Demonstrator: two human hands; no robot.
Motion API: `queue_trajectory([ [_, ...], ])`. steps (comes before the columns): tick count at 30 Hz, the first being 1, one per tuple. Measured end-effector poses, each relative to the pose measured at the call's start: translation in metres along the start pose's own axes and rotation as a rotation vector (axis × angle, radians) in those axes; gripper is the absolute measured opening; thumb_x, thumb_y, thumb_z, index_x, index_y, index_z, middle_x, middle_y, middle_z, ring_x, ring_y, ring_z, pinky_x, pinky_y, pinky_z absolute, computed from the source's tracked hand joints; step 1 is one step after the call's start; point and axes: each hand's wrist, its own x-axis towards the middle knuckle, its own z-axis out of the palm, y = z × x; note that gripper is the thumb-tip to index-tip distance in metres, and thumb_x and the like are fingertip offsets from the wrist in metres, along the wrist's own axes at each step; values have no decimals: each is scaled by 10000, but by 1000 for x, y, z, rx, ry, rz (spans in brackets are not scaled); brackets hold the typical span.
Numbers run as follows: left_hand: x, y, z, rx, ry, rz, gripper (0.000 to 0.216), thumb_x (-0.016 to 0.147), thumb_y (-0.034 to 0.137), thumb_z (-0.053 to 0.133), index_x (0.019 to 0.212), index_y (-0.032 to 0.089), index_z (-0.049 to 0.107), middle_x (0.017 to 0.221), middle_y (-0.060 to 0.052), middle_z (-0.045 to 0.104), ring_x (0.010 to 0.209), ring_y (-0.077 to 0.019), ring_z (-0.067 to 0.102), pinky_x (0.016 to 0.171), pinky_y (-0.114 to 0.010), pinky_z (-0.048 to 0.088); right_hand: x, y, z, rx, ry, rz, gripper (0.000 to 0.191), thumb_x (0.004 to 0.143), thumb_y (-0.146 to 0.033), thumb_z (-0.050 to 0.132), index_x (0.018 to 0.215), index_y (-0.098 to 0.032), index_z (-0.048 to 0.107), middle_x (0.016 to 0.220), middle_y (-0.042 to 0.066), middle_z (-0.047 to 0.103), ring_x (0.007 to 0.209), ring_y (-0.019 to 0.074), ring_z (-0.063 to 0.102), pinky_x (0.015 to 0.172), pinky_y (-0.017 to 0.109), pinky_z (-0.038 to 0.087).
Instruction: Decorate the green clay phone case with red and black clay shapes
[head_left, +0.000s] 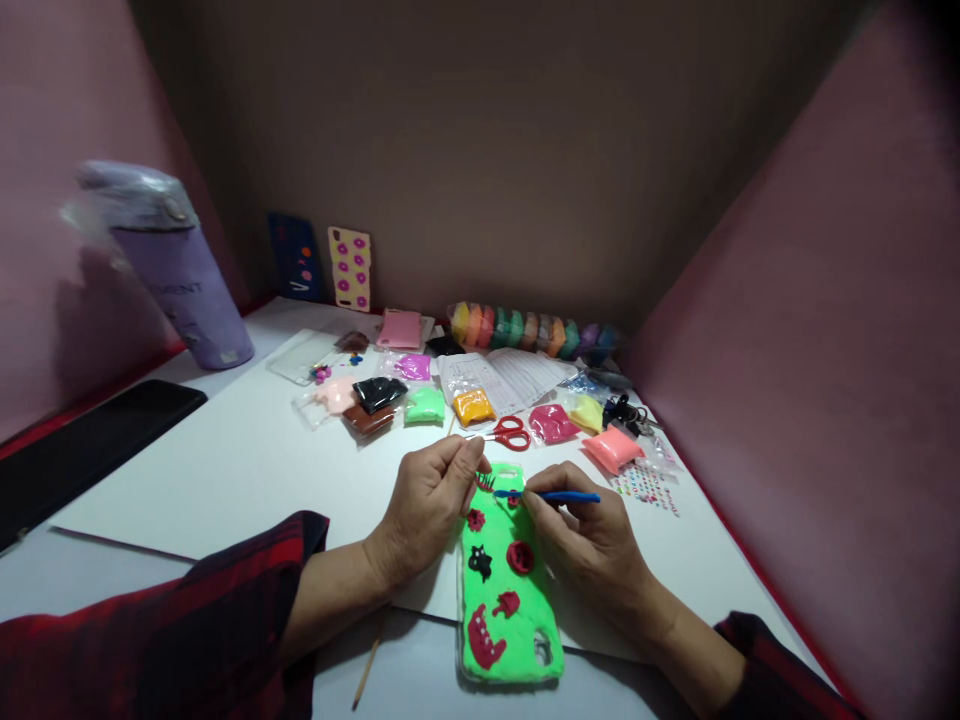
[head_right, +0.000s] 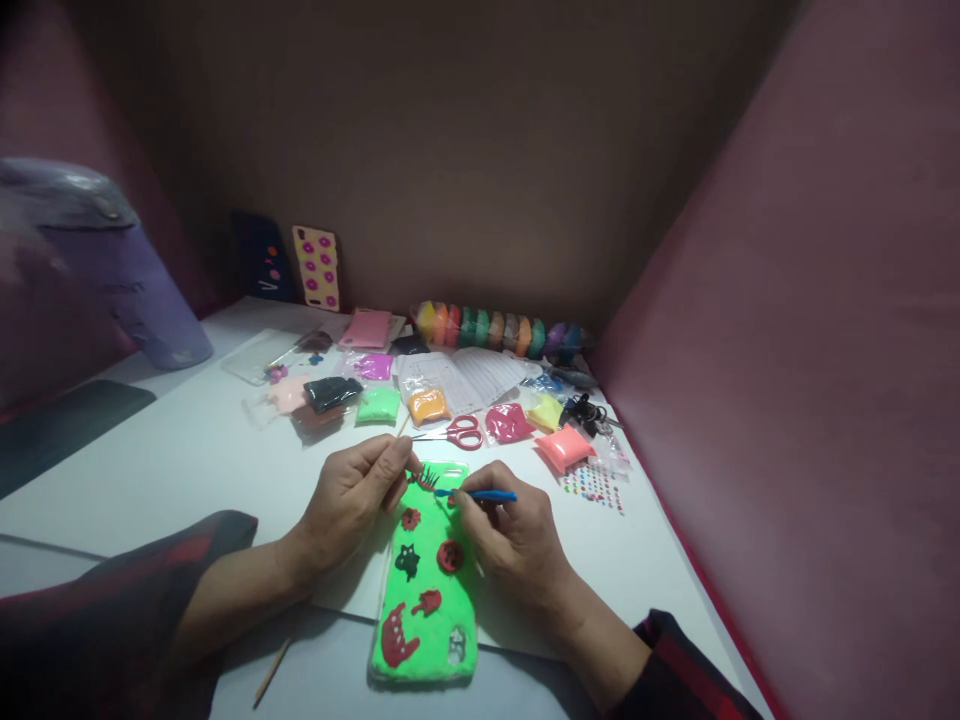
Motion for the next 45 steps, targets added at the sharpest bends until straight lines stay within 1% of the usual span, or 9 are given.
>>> queue_trajectory([
  [8,1,1,0,3,2,5,373,932,409,471,684,156,590,464,65,406,449,-81,374,466,-222,322,1,-2,-1,-54,75,-36,155,872,-303,574,772,-186,564,720,24,569,642,140,525,488,233,432],
  [13,1,0,0,19,7,15,374,933,409,466,687,158,594,472,59,418,454,-85,384,470,-229,331,0,-4,0,46,-2,-27,138,888,-298,562,816,-181,579,692,6,556,572,116,490,484,242,409],
  [16,0,-1,0,19,9,17,375,930,414,468,686,159,594,475,58,419,451,-86,380,459,-229,323,1,-5,0,1,-28,-56,126,886,-287,565,832,-176,592,716,17,574,610,128,514,540,267,430],
  [25,0,0,0,-3,-3,-7,374,931,417,465,689,158,585,471,66,399,455,-82,368,465,-225,312,0,-3,-2,-113,104,-78,130,866,-266,568,763,-186,571,688,21,578,637,148,532,512,260,406],
  [28,1,0,0,26,4,9,367,935,408,457,693,161,580,495,61,408,477,-89,379,482,-230,323,0,-2,-2,-123,108,-89,133,860,-266,568,753,-187,576,678,21,575,621,146,529,487,253,394],
  [31,2,1,-2,157,-36,75,294,920,338,490,700,165,579,578,33,493,555,-112,441,542,-248,360,0,-3,-2,-124,99,-105,123,854,-264,571,761,-187,587,680,20,578,610,144,530,468,247,386],
  [36,9,4,-8,583,-191,311,112,827,123,573,730,166,609,752,-31,610,788,-197,500,710,-325,394,0,-4,-3,-129,126,-111,133,852,-281,577,757,-189,591,659,12,569,557,129,501,445,241,351],
  [41,16,5,-12,800,-261,496,138,788,42,567,743,157,630,798,-62,608,830,-222,471,715,-341,380,1,-3,-4,-129,88,-117,131,857,-275,575,762,-187,585,641,-1,551,503,106,449,427,235,305],
  [45,22,8,-14,953,-318,616,132,791,66,579,746,170,647,829,-69,611,852,-239,461,710,-357,357,2,-5,-4,-146,167,-114,146,851,-284,587,740,-189,587,627,-4,570,468,94,410,425,241,287],
])
